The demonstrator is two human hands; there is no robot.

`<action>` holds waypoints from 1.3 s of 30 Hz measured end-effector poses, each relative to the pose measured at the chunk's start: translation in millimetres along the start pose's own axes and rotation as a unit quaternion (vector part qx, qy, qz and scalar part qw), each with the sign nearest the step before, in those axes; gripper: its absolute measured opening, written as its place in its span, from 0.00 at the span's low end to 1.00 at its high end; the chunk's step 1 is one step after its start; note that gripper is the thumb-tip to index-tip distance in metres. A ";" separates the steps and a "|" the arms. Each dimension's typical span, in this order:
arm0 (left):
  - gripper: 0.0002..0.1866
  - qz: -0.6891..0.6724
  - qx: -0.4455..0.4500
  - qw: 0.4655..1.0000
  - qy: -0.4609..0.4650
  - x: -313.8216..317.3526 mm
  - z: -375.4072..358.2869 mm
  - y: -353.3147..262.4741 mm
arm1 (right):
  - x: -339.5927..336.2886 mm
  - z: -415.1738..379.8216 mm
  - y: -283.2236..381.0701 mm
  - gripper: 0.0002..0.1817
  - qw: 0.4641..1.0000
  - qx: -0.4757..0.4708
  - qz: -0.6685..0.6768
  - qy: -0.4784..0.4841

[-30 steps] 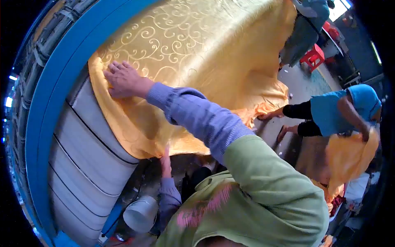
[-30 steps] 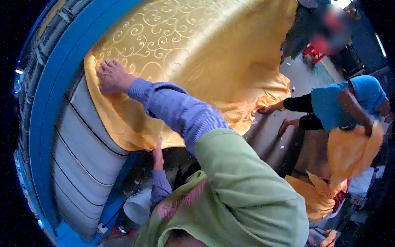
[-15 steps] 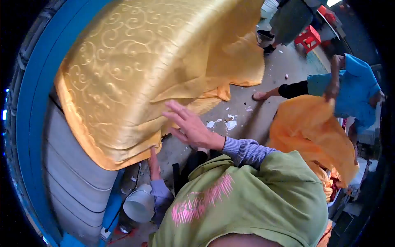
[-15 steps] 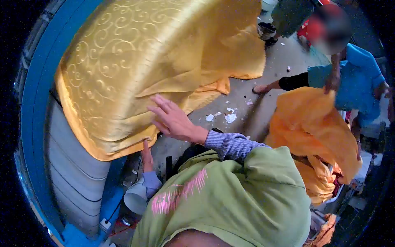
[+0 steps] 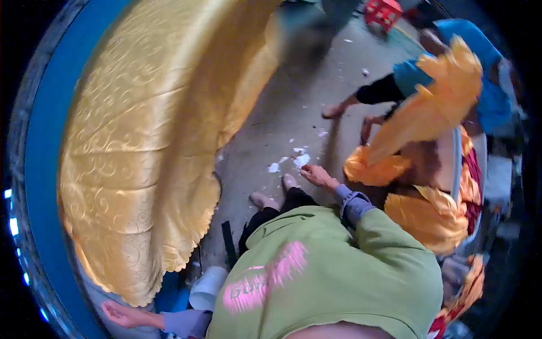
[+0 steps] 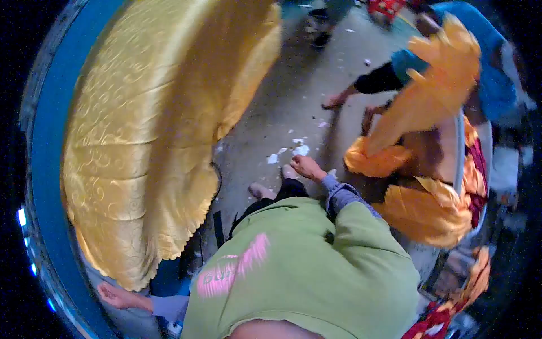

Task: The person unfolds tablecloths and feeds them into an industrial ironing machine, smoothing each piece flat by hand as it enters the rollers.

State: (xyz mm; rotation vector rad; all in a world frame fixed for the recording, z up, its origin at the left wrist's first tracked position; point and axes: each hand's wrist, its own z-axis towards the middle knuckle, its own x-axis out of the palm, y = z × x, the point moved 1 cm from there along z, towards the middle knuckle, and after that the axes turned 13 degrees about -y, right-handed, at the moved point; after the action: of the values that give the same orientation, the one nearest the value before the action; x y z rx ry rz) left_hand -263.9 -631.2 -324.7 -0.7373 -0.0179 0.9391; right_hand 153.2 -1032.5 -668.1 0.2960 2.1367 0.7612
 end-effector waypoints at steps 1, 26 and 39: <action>0.19 -0.089 -0.058 0.992 0.070 9.7 -14.6 -6.4 | -10.0 -12.2 -25.5 0.22 0.999 0.012 0.009 -0.046; 0.15 -0.212 0.049 0.548 0.807 68.4 -314.8 -223.2 | -129.5 -33.0 -216.5 0.58 0.810 0.179 0.205 -0.519; 0.22 -0.169 -0.048 0.574 0.800 67.2 -321.1 -189.4 | -161.0 38.7 -155.5 0.49 0.767 0.126 0.263 -0.572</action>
State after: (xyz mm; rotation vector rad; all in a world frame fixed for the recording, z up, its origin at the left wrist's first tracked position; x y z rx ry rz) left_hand 17.5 -833.4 -477.9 -1.4045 1.3716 -0.3895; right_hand 292.4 -1211.7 -679.8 1.1968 0.9368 0.3707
